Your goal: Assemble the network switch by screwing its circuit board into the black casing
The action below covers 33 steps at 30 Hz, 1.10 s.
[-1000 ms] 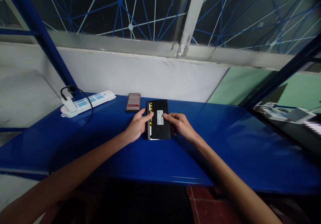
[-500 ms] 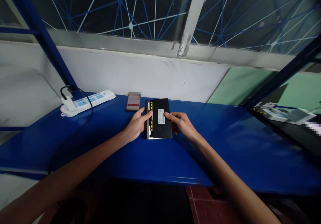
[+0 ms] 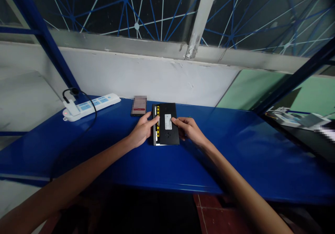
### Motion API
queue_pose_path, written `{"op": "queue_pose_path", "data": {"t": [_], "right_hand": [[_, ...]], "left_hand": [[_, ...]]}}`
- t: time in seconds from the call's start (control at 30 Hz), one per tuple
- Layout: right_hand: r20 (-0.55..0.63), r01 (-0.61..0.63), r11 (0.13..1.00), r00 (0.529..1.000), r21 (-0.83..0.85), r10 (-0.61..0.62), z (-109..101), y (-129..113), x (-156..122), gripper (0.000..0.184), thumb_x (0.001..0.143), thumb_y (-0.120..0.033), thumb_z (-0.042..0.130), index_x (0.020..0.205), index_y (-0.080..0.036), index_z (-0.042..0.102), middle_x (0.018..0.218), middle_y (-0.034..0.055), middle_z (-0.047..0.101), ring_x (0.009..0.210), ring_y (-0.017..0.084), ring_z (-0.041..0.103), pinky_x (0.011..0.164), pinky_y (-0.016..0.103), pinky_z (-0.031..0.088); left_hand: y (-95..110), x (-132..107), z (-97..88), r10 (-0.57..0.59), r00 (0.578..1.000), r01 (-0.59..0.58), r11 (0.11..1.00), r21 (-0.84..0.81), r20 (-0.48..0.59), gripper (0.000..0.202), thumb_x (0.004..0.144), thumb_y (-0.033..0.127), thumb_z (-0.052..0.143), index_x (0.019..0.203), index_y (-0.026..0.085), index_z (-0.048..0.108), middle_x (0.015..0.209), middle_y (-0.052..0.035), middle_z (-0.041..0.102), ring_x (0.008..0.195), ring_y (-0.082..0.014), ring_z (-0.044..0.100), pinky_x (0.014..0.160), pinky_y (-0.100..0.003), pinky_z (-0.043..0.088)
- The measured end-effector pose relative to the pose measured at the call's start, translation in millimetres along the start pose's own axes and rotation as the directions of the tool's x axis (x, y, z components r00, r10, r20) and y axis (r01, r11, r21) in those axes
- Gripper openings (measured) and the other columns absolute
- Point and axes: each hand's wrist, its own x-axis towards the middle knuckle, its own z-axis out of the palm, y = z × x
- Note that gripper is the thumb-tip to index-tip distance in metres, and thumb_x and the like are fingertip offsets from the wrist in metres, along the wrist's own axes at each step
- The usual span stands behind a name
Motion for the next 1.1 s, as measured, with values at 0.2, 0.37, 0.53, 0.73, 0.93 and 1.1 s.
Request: {"op": "queue_pose_path", "data": {"t": [0.2,0.37,0.53,0.73,0.93,1.1], "right_hand": [[0.024,-0.031,0.999,0.999,0.033,0.030,1.4,-0.8,0.2,0.043,0.084,-0.051,0.064,0.056,-0.020,0.049,0.042,-0.0047,0.042,0.034,0.008,0.036,0.034,0.023,0.026],[0.065,-0.054,0.997,0.997,0.048,0.051,2.4,-3.1,-1.5,0.045,0.084,-0.052,0.064,0.057,-0.020,0.048,0.044,-0.0051,0.043,0.034,0.007,0.037,0.036,0.023,0.025],[0.071,-0.066,0.997,0.995,0.042,0.062,6.1,0.0,-0.5,0.047,0.082,-0.056,0.063,0.057,-0.020,0.047,0.043,-0.0054,0.043,0.033,0.007,0.038,0.035,0.023,0.025],[0.031,-0.045,0.999,0.998,-0.021,0.046,8.6,-0.4,-0.8,0.047,0.083,-0.058,0.061,0.059,-0.020,0.048,0.042,-0.0052,0.044,0.033,0.008,0.039,0.035,0.023,0.028],[0.043,-0.015,0.993,0.999,-0.114,0.020,5.1,-0.1,-1.5,0.045,0.086,-0.057,0.057,0.062,-0.020,0.049,0.045,-0.0046,0.047,0.035,0.008,0.042,0.036,0.023,0.028],[0.063,0.000,0.987,0.998,-0.163,0.011,3.5,0.0,-3.0,0.044,0.087,-0.057,0.056,0.064,-0.020,0.047,0.049,-0.0043,0.048,0.038,0.008,0.042,0.037,0.024,0.029]], "left_hand": [[1.1,0.7,0.0,-0.020,1.000,0.020,1.000,0.001,0.001,0.044,0.083,0.025,0.072,0.124,0.015,0.059,0.104,-0.0130,0.071,0.102,-0.0301,0.067,0.086,-0.042,0.054],[4.6,-0.4,2.3,-0.039,0.999,0.039,0.999,0.003,0.011,0.044,0.084,0.022,0.070,0.125,0.012,0.058,0.103,-0.0145,0.071,0.099,-0.0293,0.068,0.083,-0.040,0.055],[7.3,-2.6,5.3,-0.046,0.999,0.045,0.999,0.030,0.014,0.049,0.085,0.021,0.069,0.130,0.011,0.053,0.105,-0.0153,0.071,0.096,-0.0279,0.069,0.080,-0.038,0.056],[7.4,-2.3,5.5,-0.027,0.999,0.026,0.999,0.046,0.018,0.049,0.085,0.023,0.069,0.130,0.012,0.053,0.102,-0.0141,0.071,0.093,-0.0272,0.070,0.079,-0.038,0.056],[4.8,0.1,1.8,-0.008,0.998,0.005,0.999,0.041,0.054,0.048,0.086,0.025,0.069,0.130,0.012,0.053,0.101,-0.0140,0.071,0.095,-0.0268,0.069,0.077,-0.036,0.056],[3.5,0.6,-1.7,-0.025,0.996,0.022,0.999,0.034,0.087,0.048,0.087,0.025,0.068,0.131,0.014,0.052,0.105,-0.0146,0.070,0.093,-0.0257,0.069,0.077,-0.036,0.056]]}}
